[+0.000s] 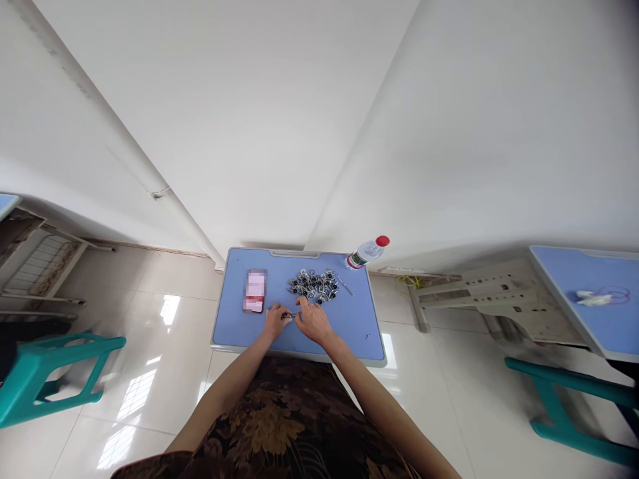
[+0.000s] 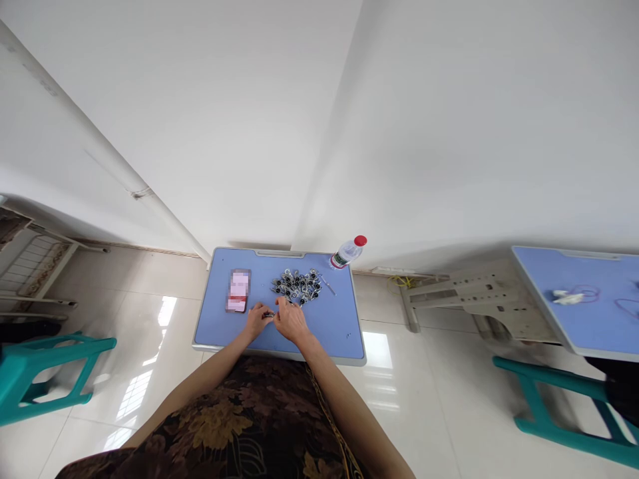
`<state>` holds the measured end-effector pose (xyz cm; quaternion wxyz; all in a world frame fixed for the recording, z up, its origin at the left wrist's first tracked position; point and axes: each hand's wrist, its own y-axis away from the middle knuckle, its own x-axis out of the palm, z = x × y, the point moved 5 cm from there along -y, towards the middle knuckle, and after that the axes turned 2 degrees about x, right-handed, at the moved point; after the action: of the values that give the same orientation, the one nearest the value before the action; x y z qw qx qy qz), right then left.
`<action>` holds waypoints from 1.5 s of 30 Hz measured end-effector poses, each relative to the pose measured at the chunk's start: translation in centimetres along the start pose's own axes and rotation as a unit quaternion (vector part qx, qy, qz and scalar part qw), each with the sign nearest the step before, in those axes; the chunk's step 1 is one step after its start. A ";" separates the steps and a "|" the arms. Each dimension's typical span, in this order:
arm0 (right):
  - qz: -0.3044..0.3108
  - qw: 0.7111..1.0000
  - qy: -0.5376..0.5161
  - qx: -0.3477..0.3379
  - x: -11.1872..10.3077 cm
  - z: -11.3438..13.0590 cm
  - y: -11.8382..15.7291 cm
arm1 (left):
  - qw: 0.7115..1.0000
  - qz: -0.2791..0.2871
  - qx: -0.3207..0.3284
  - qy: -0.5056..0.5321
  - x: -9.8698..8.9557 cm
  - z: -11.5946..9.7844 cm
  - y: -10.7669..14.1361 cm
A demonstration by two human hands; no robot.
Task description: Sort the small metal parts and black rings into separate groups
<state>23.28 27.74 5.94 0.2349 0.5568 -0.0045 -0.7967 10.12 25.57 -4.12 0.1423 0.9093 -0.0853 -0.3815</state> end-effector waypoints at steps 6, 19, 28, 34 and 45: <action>-0.005 1.000 -0.004 0.012 0.6 -0.8 0.3 | 1.000 0.000 0.001 0.001 0.0 0.1 0.0; -0.024 0.998 -0.036 0.051 1.4 -1.4 0.3 | 1.000 0.000 0.011 0.002 0.3 0.5 -0.1; -0.048 0.993 -0.102 -0.017 1.5 -2.1 0.6 | 1.000 -0.010 0.025 -0.002 0.4 0.6 0.2; -0.031 0.992 -0.124 0.014 2.2 -2.6 0.7 | 0.999 -0.001 0.042 0.003 0.3 0.7 0.5; -0.077 0.975 -0.210 -0.009 2.3 -2.5 1.8 | 0.999 -0.016 0.032 -0.006 0.2 0.4 0.4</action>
<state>25.56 25.87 3.45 0.1716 0.3732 -0.0038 -0.9117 9.95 25.02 -4.42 0.1064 0.9122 -0.0838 -0.3867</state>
